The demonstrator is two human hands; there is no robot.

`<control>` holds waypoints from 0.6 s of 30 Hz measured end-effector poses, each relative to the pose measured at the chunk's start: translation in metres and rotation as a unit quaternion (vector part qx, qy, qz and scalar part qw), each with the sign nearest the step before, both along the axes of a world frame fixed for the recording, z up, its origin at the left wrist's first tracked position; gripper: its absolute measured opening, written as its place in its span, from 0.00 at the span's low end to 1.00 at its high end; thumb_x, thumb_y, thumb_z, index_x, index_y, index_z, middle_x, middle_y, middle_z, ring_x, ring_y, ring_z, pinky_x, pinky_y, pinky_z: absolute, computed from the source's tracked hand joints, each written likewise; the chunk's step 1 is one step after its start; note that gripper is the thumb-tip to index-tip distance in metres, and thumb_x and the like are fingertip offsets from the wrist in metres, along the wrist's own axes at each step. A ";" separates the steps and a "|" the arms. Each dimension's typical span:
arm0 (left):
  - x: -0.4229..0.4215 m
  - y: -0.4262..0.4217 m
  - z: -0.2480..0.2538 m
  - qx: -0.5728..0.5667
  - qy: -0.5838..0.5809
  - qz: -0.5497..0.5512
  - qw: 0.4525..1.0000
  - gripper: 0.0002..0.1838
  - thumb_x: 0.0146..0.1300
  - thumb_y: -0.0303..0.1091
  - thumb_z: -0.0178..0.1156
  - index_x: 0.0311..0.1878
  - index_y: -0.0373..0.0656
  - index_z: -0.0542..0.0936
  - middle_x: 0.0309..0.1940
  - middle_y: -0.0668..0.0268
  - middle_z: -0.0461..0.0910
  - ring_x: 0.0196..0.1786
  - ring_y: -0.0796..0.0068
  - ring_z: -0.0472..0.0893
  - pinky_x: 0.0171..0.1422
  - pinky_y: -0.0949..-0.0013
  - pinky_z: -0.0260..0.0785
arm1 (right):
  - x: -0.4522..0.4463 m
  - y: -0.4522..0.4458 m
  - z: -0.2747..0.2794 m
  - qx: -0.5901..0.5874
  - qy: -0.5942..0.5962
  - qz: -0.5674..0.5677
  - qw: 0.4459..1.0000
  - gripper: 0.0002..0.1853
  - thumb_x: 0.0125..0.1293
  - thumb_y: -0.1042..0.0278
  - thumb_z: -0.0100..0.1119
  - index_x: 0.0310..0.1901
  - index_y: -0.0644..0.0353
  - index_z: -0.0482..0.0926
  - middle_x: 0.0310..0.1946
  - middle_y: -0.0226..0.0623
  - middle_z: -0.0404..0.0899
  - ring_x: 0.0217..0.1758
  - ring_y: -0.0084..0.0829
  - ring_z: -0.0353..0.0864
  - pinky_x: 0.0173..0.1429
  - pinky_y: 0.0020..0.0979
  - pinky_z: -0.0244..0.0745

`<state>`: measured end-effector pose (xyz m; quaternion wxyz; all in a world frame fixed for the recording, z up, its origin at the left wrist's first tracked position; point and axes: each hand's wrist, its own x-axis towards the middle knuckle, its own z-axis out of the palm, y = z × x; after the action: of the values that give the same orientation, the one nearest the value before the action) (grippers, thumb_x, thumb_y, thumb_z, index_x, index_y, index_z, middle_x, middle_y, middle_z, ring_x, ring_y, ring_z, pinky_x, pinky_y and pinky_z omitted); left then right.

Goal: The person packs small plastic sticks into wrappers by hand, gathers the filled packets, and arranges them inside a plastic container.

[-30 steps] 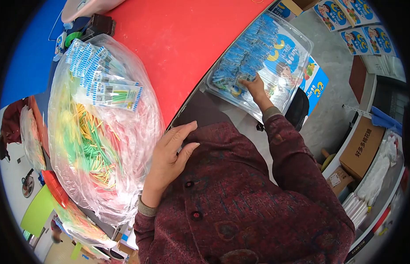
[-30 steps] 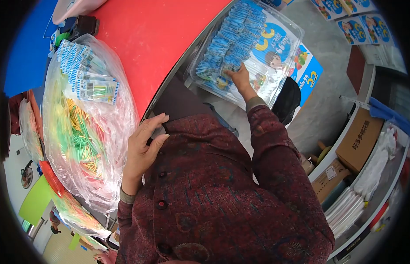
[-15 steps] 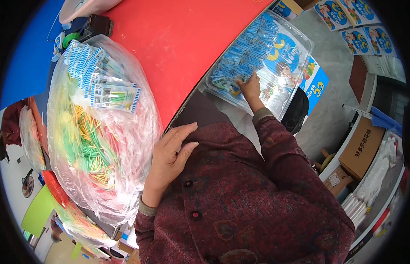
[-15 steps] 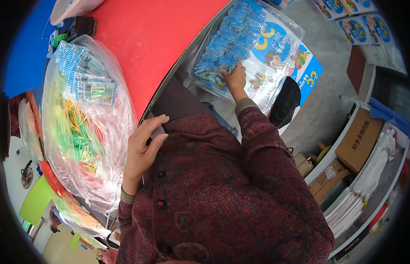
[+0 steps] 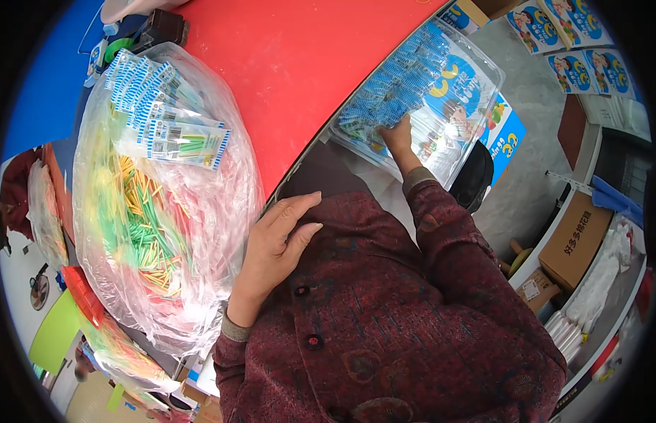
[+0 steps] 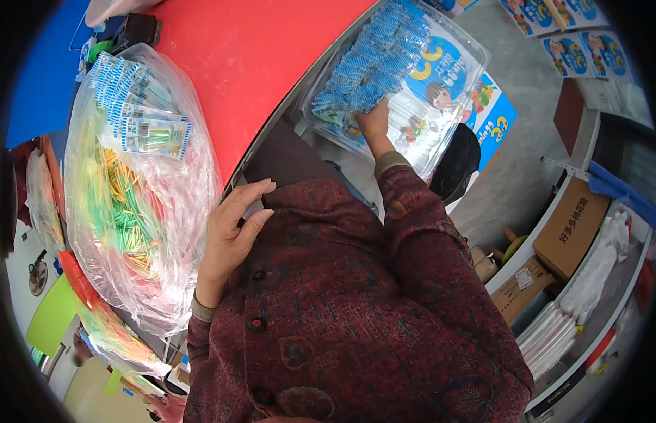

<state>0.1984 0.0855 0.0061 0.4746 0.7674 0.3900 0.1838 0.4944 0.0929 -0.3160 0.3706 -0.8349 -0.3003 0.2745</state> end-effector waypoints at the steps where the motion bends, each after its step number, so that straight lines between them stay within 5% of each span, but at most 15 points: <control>1: -0.001 0.000 0.000 0.001 -0.007 0.000 1.000 0.21 0.57 0.25 0.63 0.56 0.39 0.76 0.48 0.59 0.81 0.51 0.64 0.79 0.55 0.69 0.70 | 0.002 -0.001 -0.003 -0.027 0.001 -0.004 1.000 0.35 0.40 0.72 0.74 0.52 0.62 0.66 0.47 0.51 0.77 0.53 0.52 0.76 0.56 0.42 0.72; 5: -0.004 -0.002 0.001 -0.005 -0.007 0.007 1.000 0.21 0.57 0.25 0.63 0.56 0.39 0.76 0.48 0.59 0.80 0.51 0.64 0.79 0.55 0.69 0.70 | 0.000 -0.015 -0.001 0.061 0.076 0.009 0.995 0.39 0.40 0.72 0.74 0.56 0.63 0.63 0.50 0.49 0.76 0.54 0.46 0.77 0.57 0.38 0.71; 7: -0.005 -0.002 0.000 -0.014 0.000 0.005 1.000 0.21 0.57 0.25 0.63 0.56 0.39 0.76 0.48 0.59 0.80 0.51 0.64 0.79 0.55 0.69 0.70 | -0.001 -0.021 0.017 0.015 0.124 -0.004 0.992 0.34 0.46 0.78 0.67 0.57 0.65 0.65 0.50 0.41 0.76 0.50 0.35 0.77 0.54 0.31 0.71; 13: -0.008 -0.003 0.000 -0.018 0.001 0.005 1.000 0.21 0.58 0.25 0.62 0.56 0.39 0.75 0.48 0.59 0.80 0.52 0.64 0.79 0.55 0.69 0.70 | 0.007 -0.025 0.037 0.031 0.340 -0.109 0.934 0.36 0.49 0.77 0.51 0.65 0.67 0.58 0.50 0.41 0.74 0.48 0.33 0.71 0.52 0.28 0.66; 18: -0.008 -0.004 -0.001 -0.019 0.009 0.004 1.000 0.21 0.58 0.26 0.62 0.56 0.39 0.75 0.48 0.59 0.80 0.52 0.64 0.79 0.55 0.69 0.70 | -0.001 -0.021 0.033 0.079 0.341 -0.071 0.934 0.35 0.49 0.76 0.50 0.64 0.66 0.62 0.48 0.40 0.74 0.48 0.33 0.69 0.53 0.29 0.65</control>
<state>0.1900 0.0817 0.0050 0.4847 0.7584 0.4006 0.1716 0.4929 0.0719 -0.2830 0.5342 -0.6784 -0.1166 0.4907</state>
